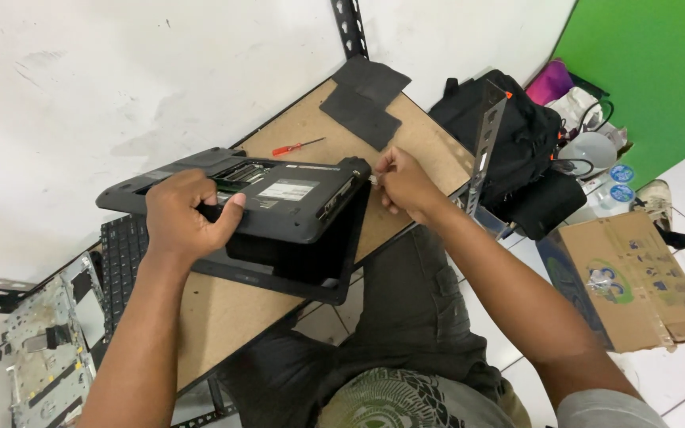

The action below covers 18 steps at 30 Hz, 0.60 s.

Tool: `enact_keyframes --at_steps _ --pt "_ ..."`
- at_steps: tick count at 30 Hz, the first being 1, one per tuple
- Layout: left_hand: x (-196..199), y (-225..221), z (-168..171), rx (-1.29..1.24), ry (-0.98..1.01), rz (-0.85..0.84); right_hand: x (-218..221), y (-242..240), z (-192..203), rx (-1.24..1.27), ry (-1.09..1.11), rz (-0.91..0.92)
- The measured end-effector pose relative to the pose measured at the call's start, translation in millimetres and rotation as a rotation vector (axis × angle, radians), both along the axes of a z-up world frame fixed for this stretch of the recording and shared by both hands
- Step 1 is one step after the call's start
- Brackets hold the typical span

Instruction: Disassembling a laptop to access internal components for repair

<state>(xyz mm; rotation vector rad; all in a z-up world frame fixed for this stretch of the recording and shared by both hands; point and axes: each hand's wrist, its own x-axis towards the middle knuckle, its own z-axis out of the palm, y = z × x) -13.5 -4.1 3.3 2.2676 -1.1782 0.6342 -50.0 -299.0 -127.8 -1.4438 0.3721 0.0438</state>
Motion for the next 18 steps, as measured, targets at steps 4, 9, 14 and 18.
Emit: enact_keyframes --at_steps 4,9,14,18 --pt "-2 1 -1 -0.021 -0.004 -0.017 -7 11 6 0.02 -0.003 -0.04" --pt "-1 1 -2 -0.013 -0.016 -0.019 -7 12 0 -0.005 0.007 -0.124" --pt "0 3 -2 -0.025 -0.032 -0.032 -6 15 -3 -0.009 0.006 -0.144" --pt "3 5 -5 -0.005 -0.064 -0.021 -5 19 -6 -0.038 0.005 -0.219"
